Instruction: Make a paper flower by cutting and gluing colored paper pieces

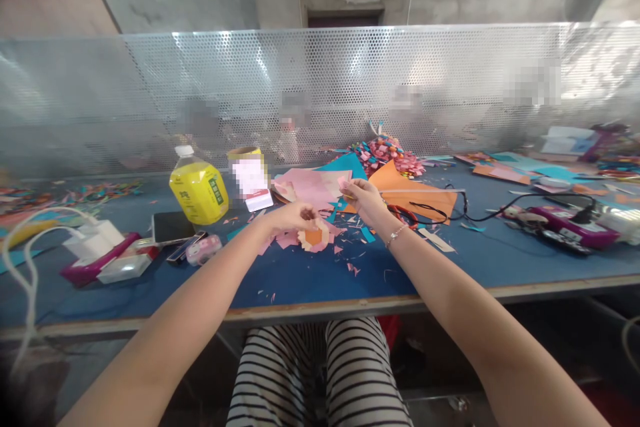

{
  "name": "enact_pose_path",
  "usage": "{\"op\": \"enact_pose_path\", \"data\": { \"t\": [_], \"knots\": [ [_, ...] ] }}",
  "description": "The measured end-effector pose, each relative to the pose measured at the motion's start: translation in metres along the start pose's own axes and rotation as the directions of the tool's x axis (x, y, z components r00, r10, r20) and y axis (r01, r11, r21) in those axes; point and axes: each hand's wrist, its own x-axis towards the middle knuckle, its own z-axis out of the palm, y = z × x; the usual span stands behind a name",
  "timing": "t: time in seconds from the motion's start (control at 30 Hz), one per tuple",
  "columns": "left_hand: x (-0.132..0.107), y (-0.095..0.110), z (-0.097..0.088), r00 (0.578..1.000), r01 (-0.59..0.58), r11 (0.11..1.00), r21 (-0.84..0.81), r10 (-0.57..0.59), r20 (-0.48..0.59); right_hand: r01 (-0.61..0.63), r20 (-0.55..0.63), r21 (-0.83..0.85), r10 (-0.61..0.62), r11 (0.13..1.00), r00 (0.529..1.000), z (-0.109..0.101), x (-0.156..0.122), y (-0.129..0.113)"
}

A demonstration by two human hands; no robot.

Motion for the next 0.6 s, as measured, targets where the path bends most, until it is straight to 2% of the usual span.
{"op": "enact_pose_path", "data": {
  "t": [0.07,0.17,0.3,0.47,0.6],
  "knots": [
    [0.001,-0.001,-0.003,0.999,0.011,0.99,-0.138,-0.016,-0.036,0.009,-0.007,0.024,-0.009,1.0,1.0,-0.001,0.001,0.001],
    [0.001,-0.005,-0.006,0.987,0.011,0.949,-0.315,-0.062,-0.15,0.019,-0.02,0.041,-0.018,0.999,1.0,-0.004,0.003,0.002],
    [0.002,-0.007,-0.008,0.938,-0.012,0.871,-0.491,-0.161,-0.308,0.042,-0.047,0.024,-0.041,0.999,0.998,-0.008,0.006,0.004],
    [0.006,-0.004,-0.005,0.866,-0.108,0.804,-0.585,-0.212,-0.452,-0.021,-0.052,-0.097,0.016,0.995,0.999,-0.002,0.001,0.004],
    [0.01,-0.004,-0.002,0.823,-0.175,0.776,-0.607,-0.224,-0.523,-0.084,-0.018,-0.197,0.082,0.977,0.996,0.009,-0.007,0.006]
  ]
}}
